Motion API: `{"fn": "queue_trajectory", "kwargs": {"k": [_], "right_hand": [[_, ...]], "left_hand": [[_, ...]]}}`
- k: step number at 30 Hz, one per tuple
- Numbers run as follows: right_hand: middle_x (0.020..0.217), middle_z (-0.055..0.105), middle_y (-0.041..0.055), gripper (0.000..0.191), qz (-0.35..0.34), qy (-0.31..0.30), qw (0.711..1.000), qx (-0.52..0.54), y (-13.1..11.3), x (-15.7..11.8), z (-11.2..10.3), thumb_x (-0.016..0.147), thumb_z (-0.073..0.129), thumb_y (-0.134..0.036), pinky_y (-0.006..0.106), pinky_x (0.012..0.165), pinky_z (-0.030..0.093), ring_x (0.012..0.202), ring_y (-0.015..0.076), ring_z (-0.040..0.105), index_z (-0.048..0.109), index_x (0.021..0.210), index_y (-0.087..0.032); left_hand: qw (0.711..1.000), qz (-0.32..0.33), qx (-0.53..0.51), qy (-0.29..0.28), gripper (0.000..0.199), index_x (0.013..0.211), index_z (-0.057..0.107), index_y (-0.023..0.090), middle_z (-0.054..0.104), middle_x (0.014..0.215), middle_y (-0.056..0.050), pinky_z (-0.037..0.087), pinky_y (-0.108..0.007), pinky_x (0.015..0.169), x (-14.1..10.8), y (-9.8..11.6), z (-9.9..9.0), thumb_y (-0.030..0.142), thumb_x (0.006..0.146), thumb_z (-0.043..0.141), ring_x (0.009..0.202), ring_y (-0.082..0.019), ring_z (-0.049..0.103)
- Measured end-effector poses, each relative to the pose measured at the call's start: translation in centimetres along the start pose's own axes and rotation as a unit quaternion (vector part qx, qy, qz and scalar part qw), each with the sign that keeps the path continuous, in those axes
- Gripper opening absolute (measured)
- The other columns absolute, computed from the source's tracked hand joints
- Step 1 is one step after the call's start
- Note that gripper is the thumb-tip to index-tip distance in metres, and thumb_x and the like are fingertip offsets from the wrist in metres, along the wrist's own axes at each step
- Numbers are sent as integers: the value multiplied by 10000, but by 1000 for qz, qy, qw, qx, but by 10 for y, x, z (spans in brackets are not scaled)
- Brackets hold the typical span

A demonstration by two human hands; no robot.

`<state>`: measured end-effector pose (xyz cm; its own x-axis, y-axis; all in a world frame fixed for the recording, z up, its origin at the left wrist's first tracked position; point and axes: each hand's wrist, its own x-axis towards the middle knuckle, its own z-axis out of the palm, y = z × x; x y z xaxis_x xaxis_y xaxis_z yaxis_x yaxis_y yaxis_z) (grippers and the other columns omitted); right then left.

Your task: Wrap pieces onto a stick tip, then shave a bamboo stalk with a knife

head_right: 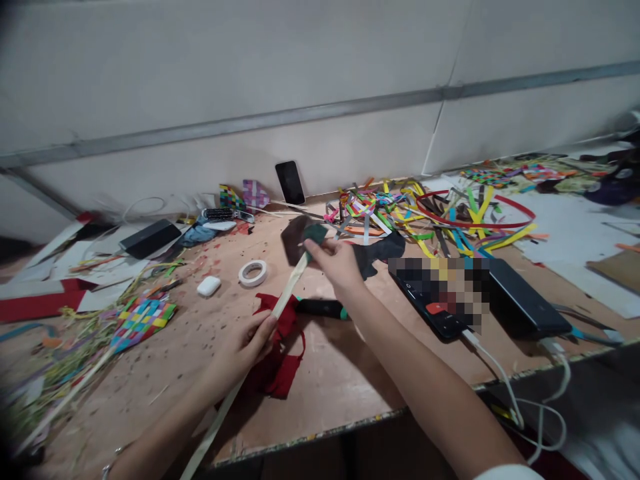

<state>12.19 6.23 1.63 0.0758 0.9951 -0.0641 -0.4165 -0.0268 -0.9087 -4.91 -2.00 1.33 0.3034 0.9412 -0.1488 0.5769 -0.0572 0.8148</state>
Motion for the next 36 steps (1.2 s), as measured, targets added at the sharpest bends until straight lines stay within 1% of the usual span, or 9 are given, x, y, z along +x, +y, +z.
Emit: {"fn": "queue_trajectory", "kwargs": {"k": [3, 5, 14, 18, 20, 22, 29, 32, 36], "right_hand": [[732, 644, 16, 375, 36, -44, 998, -19, 4, -13, 12, 526, 735, -405, 254, 688, 533, 663, 98, 602, 630, 756, -127], [723, 643, 16, 375, 42, -46, 998, -21, 5, -16, 16, 522, 733, -409, 255, 682, 535, 656, 98, 600, 624, 740, -124], [679, 619, 5, 418, 51, -47, 998, 2, 9, 0, 8, 478, 753, -435, 222, 603, 520, 588, 79, 574, 612, 712, -119], [586, 564, -29, 418, 6, 48, 998, 27, -1, 22, -21, 464, 768, -424, 163, 496, 460, 497, 39, 514, 554, 661, -123], [568, 545, -48, 420, -26, 126, 991, 42, -9, 32, -37, 454, 779, -399, 155, 490, 448, 481, 29, 494, 530, 664, -133], [592, 560, -46, 413, -51, 154, 986, 46, -17, 37, -48, 470, 775, -395, 163, 514, 460, 495, 33, 504, 533, 690, -142], [625, 586, -47, 380, -30, 96, 994, 41, -19, 31, -44, 524, 749, -424, 168, 558, 495, 530, 38, 539, 539, 707, -166], [680, 620, -21, 401, -4, 50, 999, 9, -12, 20, -32, 522, 740, -453, 180, 577, 503, 563, 51, 565, 583, 754, -165], [792, 657, 38, 439, 58, -52, 996, -42, -4, -3, -5, 492, 749, -442, 214, 613, 523, 639, 94, 605, 636, 790, -139]], "left_hand": [[1000, -7, -21, 9, 398, 664, 428, 146, 408, 540, 40, 286, -158, 484, 1, 0, -2, 480, 852, 322, 504, -55, 385], [999, -9, -31, 4, 392, 667, 426, 147, 405, 543, 42, 291, -156, 485, 1, 0, -1, 477, 852, 324, 501, -53, 384], [999, -27, -36, 1, 371, 675, 418, 154, 405, 529, 52, 283, -155, 466, -1, 5, 1, 467, 851, 320, 458, -45, 368], [999, 1, 20, -38, 388, 669, 469, 145, 432, 542, 36, 271, -162, 496, -7, 10, 3, 448, 860, 318, 513, -56, 392], [996, 19, 40, -73, 388, 652, 475, 143, 440, 548, 33, 256, -168, 504, -11, 12, 6, 428, 865, 321, 523, -55, 391], [994, 27, 46, -92, 389, 638, 470, 143, 452, 559, 30, 251, -173, 512, -12, 12, 9, 421, 867, 322, 529, -56, 393], [1000, -3, 9, -2, 403, 644, 458, 149, 445, 558, 24, 294, -181, 542, -6, 8, 4, 456, 860, 311, 548, -77, 416], [999, -14, -3, 37, 391, 665, 454, 154, 448, 566, 28, 296, -184, 539, -6, 7, 1, 458, 860, 306, 542, -80, 424], [998, -2, 21, 58, 377, 695, 470, 156, 461, 579, 28, 299, -190, 561, -5, 4, 1, 452, 862, 307, 565, -88, 438]]}}
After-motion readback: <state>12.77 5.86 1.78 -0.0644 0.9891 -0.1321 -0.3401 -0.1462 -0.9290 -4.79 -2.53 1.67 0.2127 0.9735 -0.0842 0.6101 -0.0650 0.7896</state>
